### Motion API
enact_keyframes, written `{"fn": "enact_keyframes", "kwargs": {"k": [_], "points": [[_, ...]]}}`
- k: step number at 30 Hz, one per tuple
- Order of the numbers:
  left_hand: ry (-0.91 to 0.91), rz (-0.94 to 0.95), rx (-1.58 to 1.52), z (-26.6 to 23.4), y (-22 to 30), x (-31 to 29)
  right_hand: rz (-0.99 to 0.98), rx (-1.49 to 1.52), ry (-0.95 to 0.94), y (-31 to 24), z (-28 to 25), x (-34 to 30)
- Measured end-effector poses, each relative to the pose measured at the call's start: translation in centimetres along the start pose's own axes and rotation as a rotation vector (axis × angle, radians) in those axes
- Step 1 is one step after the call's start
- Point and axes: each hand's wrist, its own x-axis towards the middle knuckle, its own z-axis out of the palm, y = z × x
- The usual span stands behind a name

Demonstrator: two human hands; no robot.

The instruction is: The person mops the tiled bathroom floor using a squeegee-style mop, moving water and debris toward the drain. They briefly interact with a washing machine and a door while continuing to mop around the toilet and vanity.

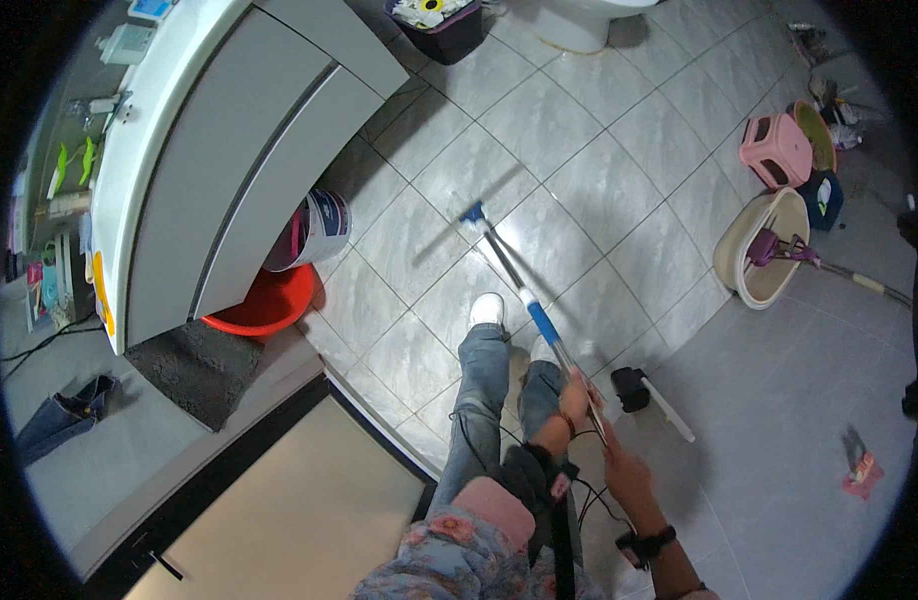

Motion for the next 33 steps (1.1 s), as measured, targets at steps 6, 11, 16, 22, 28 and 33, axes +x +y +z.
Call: {"fn": "enact_keyframes", "kwargs": {"k": [6,11,16,22,28,33], "points": [[0.063,0.027,0.109,-1.0,14.7,4.7,-0.077,0.038,0.064,-7.6,-0.7,11.2],[0.067,0.091,0.205,-0.8,28.3,7.5,-0.077,0.217,0.231,-15.2,-2.6,20.4],[-0.021,0.001,0.052,0.0,35.2,6.7,-0.107,0.258,0.215,-18.7,-5.3,24.2],[-0.084,0.144,0.122,3.0,22.9,-0.1,-0.010,0.286,0.097,-12.0,-6.6,13.5],[-0.015,0.070,-0.071,3.8,7.8,-7.1,0.172,0.618,-0.205,-6.3,-5.9,1.2],[0.040,-0.089,-0.086,1.6,-0.1,-10.6,0.048,0.541,-0.142,-4.5,-4.6,-5.7]]}}
